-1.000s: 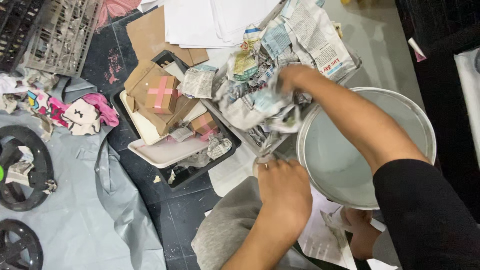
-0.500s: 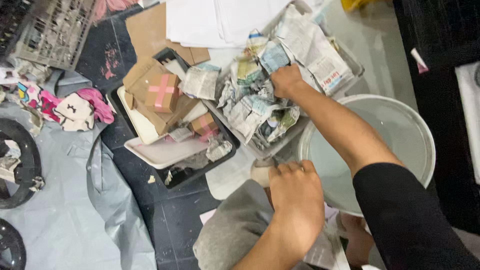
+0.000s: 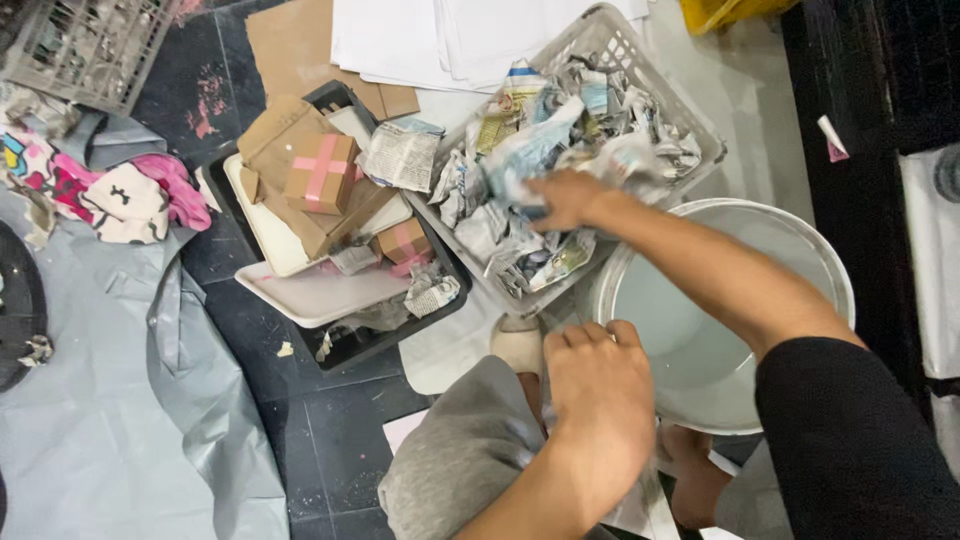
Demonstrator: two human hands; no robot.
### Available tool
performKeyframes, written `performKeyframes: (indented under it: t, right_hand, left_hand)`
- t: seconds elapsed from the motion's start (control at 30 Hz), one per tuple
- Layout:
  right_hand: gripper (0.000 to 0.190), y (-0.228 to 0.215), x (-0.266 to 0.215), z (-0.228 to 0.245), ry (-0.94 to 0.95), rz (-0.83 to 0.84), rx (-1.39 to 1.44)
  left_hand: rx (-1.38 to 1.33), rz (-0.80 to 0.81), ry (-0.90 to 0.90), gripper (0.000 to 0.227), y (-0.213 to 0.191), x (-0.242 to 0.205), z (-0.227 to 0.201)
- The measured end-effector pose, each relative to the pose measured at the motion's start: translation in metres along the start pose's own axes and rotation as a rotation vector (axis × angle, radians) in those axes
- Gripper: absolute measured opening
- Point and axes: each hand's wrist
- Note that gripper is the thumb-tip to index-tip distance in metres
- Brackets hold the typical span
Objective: The person sits on the floor and repeatedly picks up small objects, wraps them in newspaper, and places them on a nearby shelf. The process involves unfolding newspaper, wrapping the object, and stacking the wrapped items.
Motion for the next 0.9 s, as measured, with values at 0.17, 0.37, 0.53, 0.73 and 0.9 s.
performKeyframes:
  t: [0.17, 0.37, 0.53, 0.73, 0.9]
  right_hand:
    - [0.104, 0.008, 0.002, 0.029, 0.030, 0.160, 0.026]
    - [0.089, -0.015, 0.019, -0.003, 0.049, 0.214, 0.612]
    - [0.059, -0.032, 0.024, -0.024, 0.154, -0.625, 0.288]
    - [0.094, 0.003, 0.037, 0.003, -0.032, -0.119, 0.019]
    - [0.051, 0.014, 0.047, 0.003, 0.163, 0.110, -0.521]
  left_hand:
    - [-0.043, -0.042, 0.005, 0.070, 0.002, 0.006, -0.008]
    - [-0.031, 0.023, 0.036, 0.074, 0.006, 0.006, -0.012]
    - [-0.022, -0.001, 0.013, 0.055, 0.004, 0.010, -0.013]
    - [-0.040, 0.160, 0.081, 0.044, -0.002, 0.011, -0.014]
    - [-0.051, 0.172, 0.066, 0.041, -0.007, 0.008, -0.008]
Point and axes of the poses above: each hand's wrist, its own x-axis towards the middle knuckle, its own y-axis out of the palm, z = x × y, and after that the axes turned 10 degrees about y, right-handed
